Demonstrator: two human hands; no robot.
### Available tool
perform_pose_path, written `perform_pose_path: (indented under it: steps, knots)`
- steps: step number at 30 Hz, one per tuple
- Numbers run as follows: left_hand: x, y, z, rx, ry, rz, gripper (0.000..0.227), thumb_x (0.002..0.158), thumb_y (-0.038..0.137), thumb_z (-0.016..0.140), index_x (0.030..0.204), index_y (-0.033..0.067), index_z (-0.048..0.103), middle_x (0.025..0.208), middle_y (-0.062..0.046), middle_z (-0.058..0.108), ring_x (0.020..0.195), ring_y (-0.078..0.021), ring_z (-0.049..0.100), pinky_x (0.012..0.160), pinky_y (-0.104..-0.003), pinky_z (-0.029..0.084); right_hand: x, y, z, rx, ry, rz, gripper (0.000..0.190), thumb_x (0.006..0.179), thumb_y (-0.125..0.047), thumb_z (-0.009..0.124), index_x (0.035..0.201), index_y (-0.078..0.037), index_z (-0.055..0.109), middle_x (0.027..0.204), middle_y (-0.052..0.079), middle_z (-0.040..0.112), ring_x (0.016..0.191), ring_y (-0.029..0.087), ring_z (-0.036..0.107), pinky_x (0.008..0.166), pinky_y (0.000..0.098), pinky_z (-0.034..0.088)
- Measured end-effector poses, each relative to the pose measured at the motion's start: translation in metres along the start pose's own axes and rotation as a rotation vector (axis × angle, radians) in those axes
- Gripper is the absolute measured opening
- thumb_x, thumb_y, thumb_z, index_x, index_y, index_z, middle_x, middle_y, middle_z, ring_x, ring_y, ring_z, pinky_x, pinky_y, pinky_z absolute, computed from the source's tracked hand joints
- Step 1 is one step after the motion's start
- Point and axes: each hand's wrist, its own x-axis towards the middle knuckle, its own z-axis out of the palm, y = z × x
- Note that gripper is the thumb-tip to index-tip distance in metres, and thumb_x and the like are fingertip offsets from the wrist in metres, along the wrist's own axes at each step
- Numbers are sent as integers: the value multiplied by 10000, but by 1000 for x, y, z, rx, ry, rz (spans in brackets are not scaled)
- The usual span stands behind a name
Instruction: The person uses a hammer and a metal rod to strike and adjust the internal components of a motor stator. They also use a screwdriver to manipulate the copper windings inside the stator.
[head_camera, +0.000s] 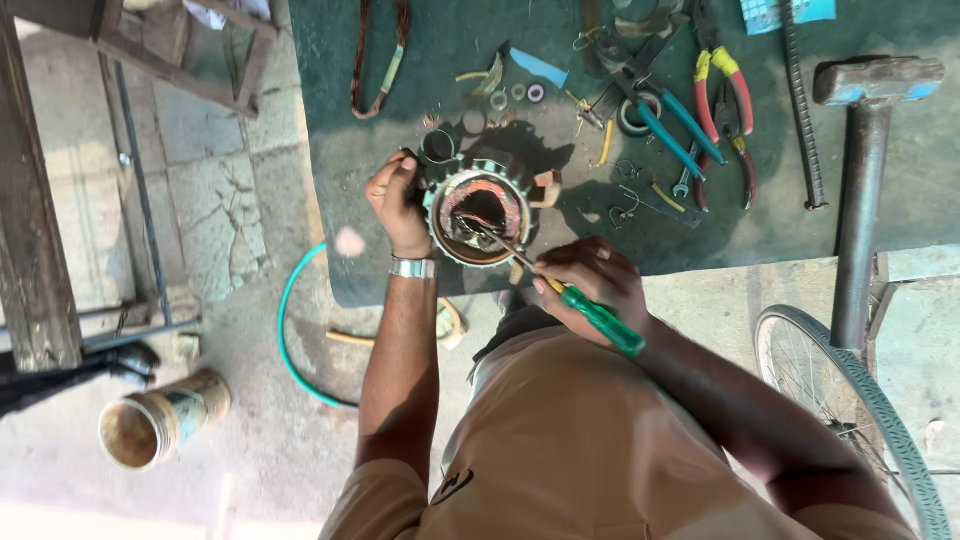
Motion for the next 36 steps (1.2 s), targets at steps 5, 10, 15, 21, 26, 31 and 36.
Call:
perform_pose_path:
  steps: [5,10,15,21,26,31,36]
  knots:
    - [-3,2,-6,71,-21,68,308,916,71,629,687,-11,439,723,-2,455,658,-87,363,607,-293,266,14,4,1,38,-60,-88,267,803,31,815,1030,-30,689,988,88,738,911,270,737,836,381,575]
    - [-4,-1,-6,39,-33,78,337,921,86,604,640,-25,454,679,-30,482,624,-110,392,595,-308,280,26,5,5,42,-89,-132,269,808,46,810,1038,-15,684,982,97,735,907,264,739,831,386,570]
    - [-5,1,-8,-9,-15,57,333,905,65,606,638,-13,422,681,-14,429,630,-106,351,595,-308,266,31,0,15,66,-108,-120,242,834,43,810,1029,-13,678,986,120,729,894,276,727,832,389,576]
    - [-8,-1,-13,-56,-41,49,350,895,17,603,623,-4,384,676,-10,408,631,-114,347,599,-322,263,27,-5,25,48,-124,-44,192,864,43,790,995,-21,663,994,125,738,919,284,733,841,386,586]
    - [-9,-4,-18,-73,-44,43,429,857,-76,628,636,51,283,671,34,318,636,-89,253,596,-320,204,22,-11,27,30,-103,40,189,859,39,778,1001,-26,672,986,121,749,905,269,741,846,379,582]
    - [-8,-7,-23,24,-65,88,480,829,-148,642,645,69,254,670,41,293,657,-101,234,613,-325,203,17,-19,28,79,-54,48,197,865,53,745,1004,-44,644,967,100,741,913,238,744,955,405,547]
    - [-8,-7,-27,-4,-127,98,466,828,-159,622,624,66,268,648,44,298,652,-109,237,622,-330,223,15,-22,35,30,-77,37,224,862,57,757,1018,-52,639,965,100,743,918,240,744,963,395,540]
